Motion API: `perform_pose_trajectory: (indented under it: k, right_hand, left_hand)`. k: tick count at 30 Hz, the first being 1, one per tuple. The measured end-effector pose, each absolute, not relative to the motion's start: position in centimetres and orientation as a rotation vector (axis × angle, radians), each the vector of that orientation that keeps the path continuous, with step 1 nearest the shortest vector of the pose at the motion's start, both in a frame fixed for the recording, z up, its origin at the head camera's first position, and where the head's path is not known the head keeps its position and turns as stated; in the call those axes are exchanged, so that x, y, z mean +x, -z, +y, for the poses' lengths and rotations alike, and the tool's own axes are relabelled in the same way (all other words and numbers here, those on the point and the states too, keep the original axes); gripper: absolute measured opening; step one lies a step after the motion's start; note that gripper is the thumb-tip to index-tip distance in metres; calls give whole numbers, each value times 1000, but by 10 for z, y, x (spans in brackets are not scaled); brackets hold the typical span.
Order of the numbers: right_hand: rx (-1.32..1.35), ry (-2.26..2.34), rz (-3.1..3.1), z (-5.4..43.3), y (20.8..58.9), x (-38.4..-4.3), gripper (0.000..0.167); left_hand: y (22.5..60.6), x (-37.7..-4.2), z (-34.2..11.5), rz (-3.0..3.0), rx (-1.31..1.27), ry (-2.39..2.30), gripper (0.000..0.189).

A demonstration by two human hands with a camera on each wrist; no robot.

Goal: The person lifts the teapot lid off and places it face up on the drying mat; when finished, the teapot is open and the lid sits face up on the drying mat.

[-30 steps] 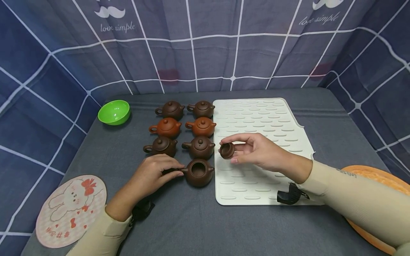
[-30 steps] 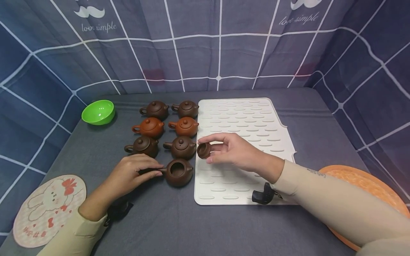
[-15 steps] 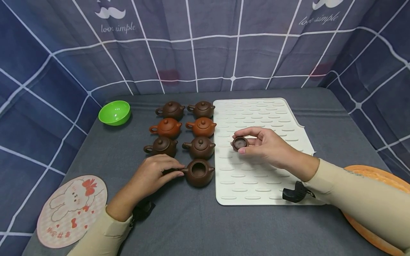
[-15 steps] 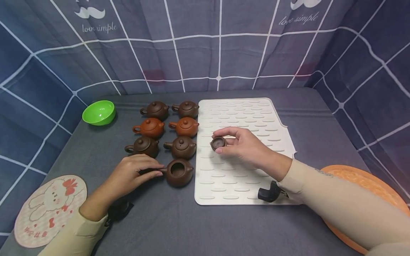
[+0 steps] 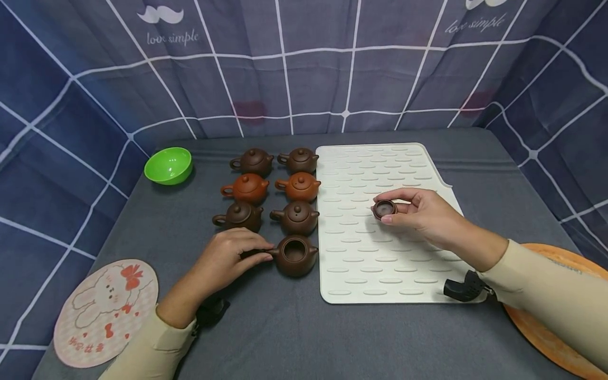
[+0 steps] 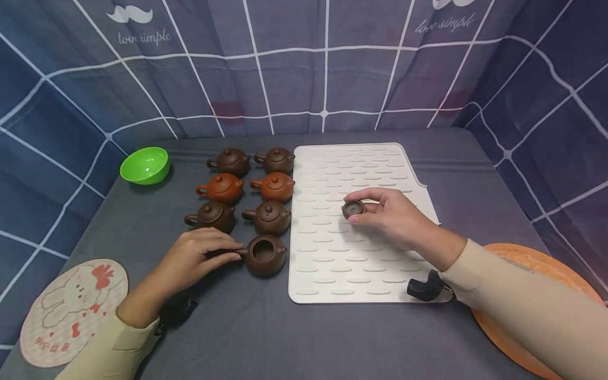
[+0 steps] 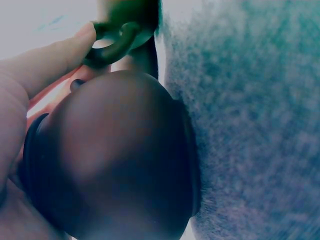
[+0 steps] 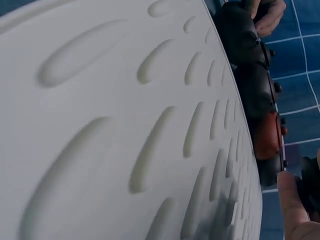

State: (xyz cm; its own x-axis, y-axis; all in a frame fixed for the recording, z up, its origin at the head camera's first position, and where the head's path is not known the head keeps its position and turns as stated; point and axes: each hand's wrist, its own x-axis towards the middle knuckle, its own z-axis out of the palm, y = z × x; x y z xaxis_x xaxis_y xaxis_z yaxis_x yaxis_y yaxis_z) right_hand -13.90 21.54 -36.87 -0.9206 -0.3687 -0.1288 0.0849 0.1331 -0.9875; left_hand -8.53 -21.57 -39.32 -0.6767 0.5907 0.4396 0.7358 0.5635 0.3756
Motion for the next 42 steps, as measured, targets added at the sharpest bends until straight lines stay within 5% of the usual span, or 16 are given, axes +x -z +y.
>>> perform_pose_trajectory:
  k: [14, 24, 42]
  right_hand:
    - [-288, 1633, 2273, 278, 368, -110, 49]
    - [-567, 1497, 2252, 317, 374, -99, 47]
    - [-961, 1116, 2367, 317, 385, -99, 42]
  left_hand:
    - [391, -85, -215, -2548, -1103, 780, 22]
    - [392, -86, -216, -2544, -1108, 786, 23]
    - [392, -87, -217, -2526, -1137, 798, 24]
